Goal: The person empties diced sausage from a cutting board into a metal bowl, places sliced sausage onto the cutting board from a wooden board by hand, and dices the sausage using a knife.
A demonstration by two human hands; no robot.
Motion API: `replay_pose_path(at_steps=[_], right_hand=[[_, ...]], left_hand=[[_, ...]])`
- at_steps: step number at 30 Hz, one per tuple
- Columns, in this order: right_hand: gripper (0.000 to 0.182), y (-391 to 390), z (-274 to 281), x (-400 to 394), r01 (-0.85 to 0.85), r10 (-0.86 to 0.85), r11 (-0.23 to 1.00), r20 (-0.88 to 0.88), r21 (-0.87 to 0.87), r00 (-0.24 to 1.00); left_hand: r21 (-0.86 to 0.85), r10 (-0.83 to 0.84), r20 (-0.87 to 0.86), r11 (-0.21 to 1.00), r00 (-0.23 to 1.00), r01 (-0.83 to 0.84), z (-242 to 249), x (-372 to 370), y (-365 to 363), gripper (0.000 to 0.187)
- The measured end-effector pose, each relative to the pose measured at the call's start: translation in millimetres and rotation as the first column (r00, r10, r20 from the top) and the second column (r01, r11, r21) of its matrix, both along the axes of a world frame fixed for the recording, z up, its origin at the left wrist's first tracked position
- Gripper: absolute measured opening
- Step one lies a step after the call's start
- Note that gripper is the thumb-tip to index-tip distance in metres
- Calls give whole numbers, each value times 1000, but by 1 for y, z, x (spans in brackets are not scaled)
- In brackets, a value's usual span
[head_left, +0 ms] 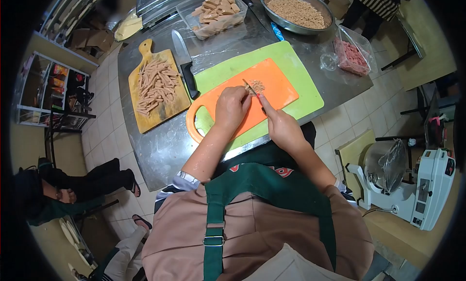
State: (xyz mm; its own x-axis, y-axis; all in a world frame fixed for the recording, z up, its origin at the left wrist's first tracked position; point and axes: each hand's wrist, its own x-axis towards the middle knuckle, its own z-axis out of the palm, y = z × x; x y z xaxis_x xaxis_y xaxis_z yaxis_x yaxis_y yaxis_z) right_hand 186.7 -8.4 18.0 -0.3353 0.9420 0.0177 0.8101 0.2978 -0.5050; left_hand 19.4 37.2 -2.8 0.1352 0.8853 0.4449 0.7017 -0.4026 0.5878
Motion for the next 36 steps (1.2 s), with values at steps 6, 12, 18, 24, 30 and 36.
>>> replay_pose_path(at_steps=[6,12,18,24,30,36], right_hand=[[56,-43,1,24,9,-5,992,-32,124,999],[53,-37,9,26,33,-16,996,-198,86,980],[55,-14,9,6,7,-7,1000,-35,-22,999],[56,3,-6,-5,0,-1,1000,-65,-14,998],[56,-38,3,17,2,-3,999,18,38,1000],[54,-42,1,31,-12,30,994,-155,113,988]], left_hand=[[-10,7,33,1000,999,-7,-1,0,-1,12],[13,25,-16,1000,1000,-25,0,-1,-3,12],[-3,16,-3,1000,1000,-16,3,-1,-4,12],[-20,34,-33,999,999,-35,0,0,-3,11],[-10,28,-29,1000,999,-28,-1,0,-3,10],[-21,14,-25,1000,1000,-15,-1,-2,-7,9]])
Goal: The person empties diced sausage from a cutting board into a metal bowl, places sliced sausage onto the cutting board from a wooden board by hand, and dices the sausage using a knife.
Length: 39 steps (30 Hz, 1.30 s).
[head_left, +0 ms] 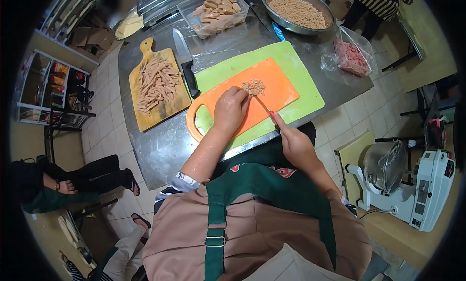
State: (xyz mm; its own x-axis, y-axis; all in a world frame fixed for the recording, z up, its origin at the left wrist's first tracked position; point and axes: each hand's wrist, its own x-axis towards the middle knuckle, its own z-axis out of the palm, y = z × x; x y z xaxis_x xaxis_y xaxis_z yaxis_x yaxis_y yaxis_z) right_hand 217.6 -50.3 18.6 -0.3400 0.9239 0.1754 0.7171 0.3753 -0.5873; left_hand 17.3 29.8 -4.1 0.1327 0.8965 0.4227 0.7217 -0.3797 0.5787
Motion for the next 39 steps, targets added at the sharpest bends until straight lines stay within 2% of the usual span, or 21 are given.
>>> replay_pose_path(at_steps=[4,9,15,19,21,25,27,28,30,39], right_hand=[[55,11,11,-8,41,-41,999,7,-5,999],[59,25,17,-21,3,15,994,164,-111,986],[60,48,-1,-34,-20,37,993,152,-113,988],[61,33,1,-28,-18,33,995,154,-100,988],[60,17,10,-19,22,17,986,230,-166,973],[56,0,3,-6,22,-8,996,156,-88,988],[53,2,2,-3,6,-2,995,38,-103,999],[53,4,3,-3,3,1,995,37,-101,999],[51,10,6,-5,7,-13,997,-85,-74,996],[53,23,14,-22,-11,25,984,76,-175,997]], left_hand=[[43,2,-21,999,1000,-1,0,-1,-3,10],[42,15,-23,999,1000,-14,1,-1,-3,10],[31,11,-17,999,1000,-10,1,0,-2,7],[54,16,-27,998,1000,-14,1,0,-2,9],[99,0,-31,995,1000,3,0,-1,-1,7],[104,-2,1,995,1000,2,-1,-1,-3,8],[33,3,5,999,1000,-3,0,-2,-3,9],[35,6,3,999,1000,-6,0,-2,-4,9],[98,-23,77,995,997,15,2,-2,-5,9],[72,0,-9,997,1000,0,-2,-1,-6,10]])
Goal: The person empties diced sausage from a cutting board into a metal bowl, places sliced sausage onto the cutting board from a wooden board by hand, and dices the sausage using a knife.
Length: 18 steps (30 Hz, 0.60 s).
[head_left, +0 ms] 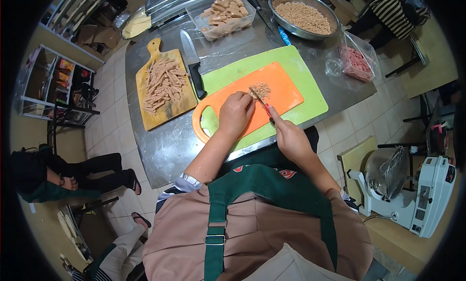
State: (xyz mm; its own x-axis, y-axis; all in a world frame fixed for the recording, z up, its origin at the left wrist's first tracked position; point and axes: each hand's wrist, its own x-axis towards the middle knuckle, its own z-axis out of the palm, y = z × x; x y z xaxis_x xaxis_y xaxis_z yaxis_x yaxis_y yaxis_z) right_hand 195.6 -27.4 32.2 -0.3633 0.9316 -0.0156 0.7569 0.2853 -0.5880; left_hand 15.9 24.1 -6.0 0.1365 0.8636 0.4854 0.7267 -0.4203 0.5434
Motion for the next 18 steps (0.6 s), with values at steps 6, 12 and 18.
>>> replay_pose_path(at_steps=[6,12,18], right_hand=[[57,12,-22,-12,-15,21,997,-70,78,997],[62,-10,-9,-11,-7,-7,997,162,83,987],[60,-35,-12,12,-8,-11,986,114,164,993]], left_hand=[[-13,-4,-30,1000,1000,3,1,2,-2,10],[41,10,-47,999,999,-8,0,3,-5,9],[40,18,9,999,1000,-19,-2,0,-5,9]])
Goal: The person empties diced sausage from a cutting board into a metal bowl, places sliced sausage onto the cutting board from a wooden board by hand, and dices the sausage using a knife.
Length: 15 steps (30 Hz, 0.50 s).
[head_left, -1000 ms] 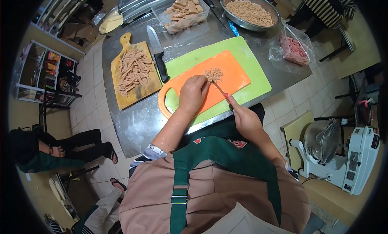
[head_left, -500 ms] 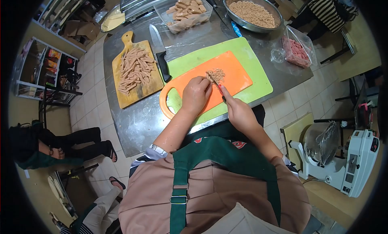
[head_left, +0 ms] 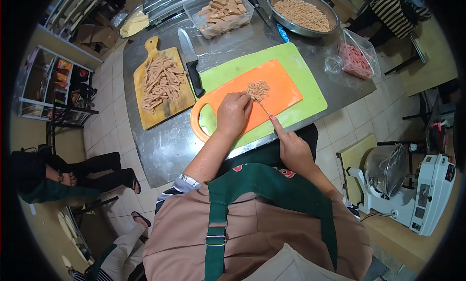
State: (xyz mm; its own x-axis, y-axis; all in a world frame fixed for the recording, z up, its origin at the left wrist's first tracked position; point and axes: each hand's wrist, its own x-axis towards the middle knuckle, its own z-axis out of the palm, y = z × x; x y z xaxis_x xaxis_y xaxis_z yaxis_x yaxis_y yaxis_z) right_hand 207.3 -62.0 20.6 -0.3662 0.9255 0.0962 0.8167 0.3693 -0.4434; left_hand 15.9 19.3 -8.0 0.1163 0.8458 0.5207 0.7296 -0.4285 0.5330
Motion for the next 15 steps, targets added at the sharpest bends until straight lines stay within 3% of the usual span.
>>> replay_pose_path(at_steps=[6,15], right_hand=[[59,11,8,3,5,-1,1000,-197,16,980],[62,28,9,-17,-10,7,996,-37,-89,999]], left_hand=[[-14,-4,-11,1000,1000,4,0,-1,-1,8],[-17,-6,0,1000,1000,6,2,-1,-1,7]])
